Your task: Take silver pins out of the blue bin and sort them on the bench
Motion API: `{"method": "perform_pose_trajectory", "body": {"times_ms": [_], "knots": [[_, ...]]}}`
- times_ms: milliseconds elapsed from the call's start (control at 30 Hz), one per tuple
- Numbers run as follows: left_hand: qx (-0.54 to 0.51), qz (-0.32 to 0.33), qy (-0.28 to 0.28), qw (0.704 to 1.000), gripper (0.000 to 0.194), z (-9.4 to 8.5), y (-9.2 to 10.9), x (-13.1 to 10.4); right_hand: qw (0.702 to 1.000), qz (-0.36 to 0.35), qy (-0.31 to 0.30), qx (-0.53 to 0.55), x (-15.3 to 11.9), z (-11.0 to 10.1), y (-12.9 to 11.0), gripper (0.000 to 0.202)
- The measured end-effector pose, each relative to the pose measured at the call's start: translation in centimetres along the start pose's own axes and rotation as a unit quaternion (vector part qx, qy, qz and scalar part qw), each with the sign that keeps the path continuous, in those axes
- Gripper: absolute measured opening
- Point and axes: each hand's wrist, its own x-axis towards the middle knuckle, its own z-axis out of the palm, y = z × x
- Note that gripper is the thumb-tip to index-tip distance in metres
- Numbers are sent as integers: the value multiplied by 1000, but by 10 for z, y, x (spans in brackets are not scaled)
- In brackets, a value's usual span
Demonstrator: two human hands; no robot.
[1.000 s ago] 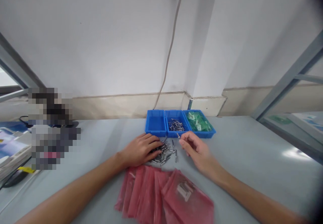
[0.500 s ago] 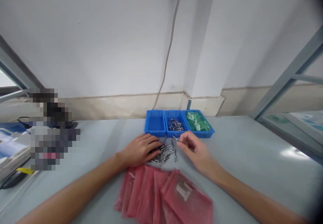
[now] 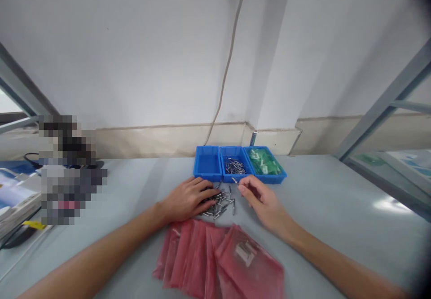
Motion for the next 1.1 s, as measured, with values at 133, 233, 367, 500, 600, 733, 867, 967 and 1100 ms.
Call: {"method": "perform_pose_trajectory", "body": {"times_ms": [133, 233, 367, 500, 600, 733, 867, 967, 1100], "knots": [[-5, -1, 6, 1000, 37, 0, 0, 0, 1000, 2, -1, 0, 1, 0, 0, 28], [-8, -2, 7, 1000, 37, 0, 0, 0, 1000, 2, -2, -1, 2, 1, 1, 28], [-11, 5, 11, 1000, 36, -1, 0, 0, 1000, 0, -3, 3, 1, 1, 2, 27], [-15, 14, 4, 1000, 33, -3, 0, 2, 1000, 0, -3, 5, 1, 1, 3, 27], [-16, 19, -7, 1000, 30, -5, 0, 3, 1000, 8, -1, 12, 1, 1, 4, 28], [-16, 18, -9, 1000, 30, -4, 1, 3, 999, 31, 2, 44, 3, 1, 4, 30], [-18, 13, -16, 1000, 36, -2, 0, 2, 998, 33, 5, 56, 5, 1, 4, 31], [-17, 12, -20, 1000, 39, -1, -1, 1, 997, 36, 9, 62, 6, 2, 5, 30], [-15, 7, -17, 1000, 41, -1, 0, 1, 995, 60, 17, 76, 7, 1, 5, 30]]}}
